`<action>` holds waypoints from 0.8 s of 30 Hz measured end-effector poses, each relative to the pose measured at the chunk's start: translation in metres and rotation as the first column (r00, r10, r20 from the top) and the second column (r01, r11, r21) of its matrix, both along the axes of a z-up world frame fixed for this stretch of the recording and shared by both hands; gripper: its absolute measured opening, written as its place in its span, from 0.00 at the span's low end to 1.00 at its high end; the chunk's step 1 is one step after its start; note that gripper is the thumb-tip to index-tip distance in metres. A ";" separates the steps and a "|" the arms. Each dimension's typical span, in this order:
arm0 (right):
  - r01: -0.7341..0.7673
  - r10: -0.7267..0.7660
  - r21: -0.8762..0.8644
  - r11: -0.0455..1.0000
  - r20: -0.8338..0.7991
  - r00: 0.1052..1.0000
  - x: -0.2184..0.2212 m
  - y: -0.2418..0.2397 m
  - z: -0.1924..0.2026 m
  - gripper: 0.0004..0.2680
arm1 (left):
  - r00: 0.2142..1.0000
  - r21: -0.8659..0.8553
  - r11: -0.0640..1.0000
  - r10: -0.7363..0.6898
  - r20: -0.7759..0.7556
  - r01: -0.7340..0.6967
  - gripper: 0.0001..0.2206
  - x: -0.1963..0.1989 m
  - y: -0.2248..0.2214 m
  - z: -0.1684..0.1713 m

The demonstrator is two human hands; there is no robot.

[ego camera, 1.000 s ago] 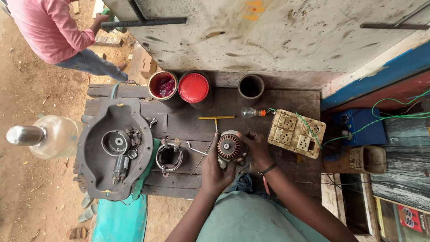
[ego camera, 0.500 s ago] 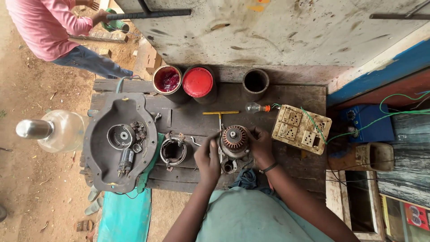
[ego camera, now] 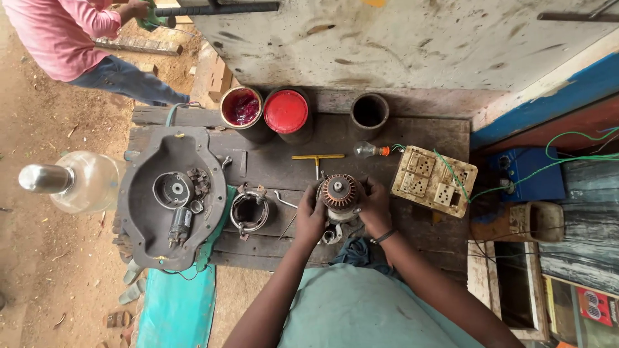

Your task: The person fits a copper armature into a starter motor drive housing on a workbench, seats it by hand, and uses pliers to work on the assembly, handling small motor parts and a bearing component while assembling the unit.

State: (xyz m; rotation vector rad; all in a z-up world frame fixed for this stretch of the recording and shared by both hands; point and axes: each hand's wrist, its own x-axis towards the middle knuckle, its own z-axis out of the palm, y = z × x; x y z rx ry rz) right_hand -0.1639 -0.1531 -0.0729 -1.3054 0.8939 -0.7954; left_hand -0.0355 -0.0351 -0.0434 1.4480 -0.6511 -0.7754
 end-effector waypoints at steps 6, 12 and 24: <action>-0.157 0.153 0.221 0.963 0.035 0.988 -0.011 -0.020 0.013 0.05 | 0.988 -0.094 0.995 -0.034 -0.148 0.020 0.19 0.005 -0.004 0.002; -0.218 0.218 0.048 0.975 0.013 0.976 -0.006 -0.018 0.027 0.07 | 0.998 0.014 0.998 0.057 -0.015 -0.057 0.21 -0.011 0.001 0.025; 0.091 -0.065 0.108 0.990 -0.225 0.972 -0.065 0.060 0.036 0.20 | 0.984 -0.144 0.981 0.106 -0.146 -0.127 0.19 -0.014 -0.001 -0.004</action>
